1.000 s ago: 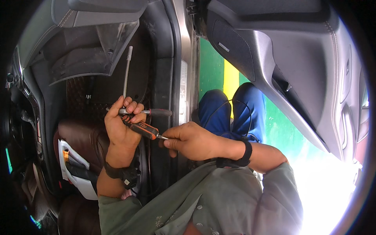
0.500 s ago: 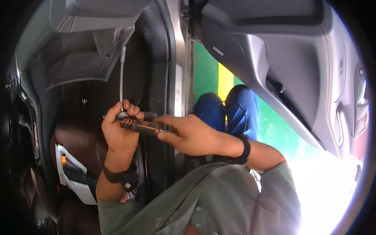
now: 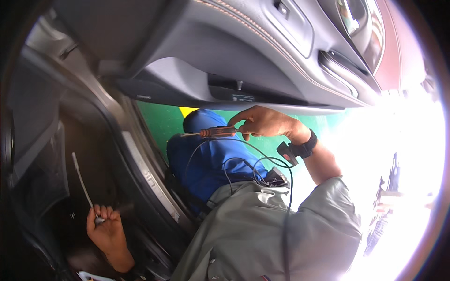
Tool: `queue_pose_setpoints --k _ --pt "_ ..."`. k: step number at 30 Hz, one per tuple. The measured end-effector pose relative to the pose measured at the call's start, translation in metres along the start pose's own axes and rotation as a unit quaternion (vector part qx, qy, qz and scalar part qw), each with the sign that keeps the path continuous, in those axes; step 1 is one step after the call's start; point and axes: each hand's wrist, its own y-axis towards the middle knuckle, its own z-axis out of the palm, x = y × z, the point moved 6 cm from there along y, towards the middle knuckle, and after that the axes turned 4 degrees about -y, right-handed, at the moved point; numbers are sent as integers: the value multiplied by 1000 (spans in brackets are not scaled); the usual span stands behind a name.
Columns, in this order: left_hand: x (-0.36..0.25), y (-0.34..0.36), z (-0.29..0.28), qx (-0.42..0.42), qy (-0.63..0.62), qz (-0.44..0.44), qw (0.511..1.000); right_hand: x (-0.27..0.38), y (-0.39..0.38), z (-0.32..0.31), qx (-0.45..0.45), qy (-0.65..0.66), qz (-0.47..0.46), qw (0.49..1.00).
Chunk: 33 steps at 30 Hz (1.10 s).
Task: The person selects a socket and ratchet from a tool shelf, assembles them, and walks to a car. They use the ratchet to loosen and remove bolts from the interior door panel. Another person hands them a new air filter, which they inspect.
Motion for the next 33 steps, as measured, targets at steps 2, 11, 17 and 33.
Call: queue_pose_setpoints --k 2,11,17,33 --pt "3 -1 1 -12 11 1 1000 -64 6 6 1 32 -7 999" --pt "14 -4 3 29 69 -18 997 -297 29 57 -60 448 185 872" --pt "11 -5 8 33 118 -10 992 -393 74 100 -196 517 241 798" --pt "-46 -32 19 180 201 175 947 -216 112 48 0 72 -11 997"
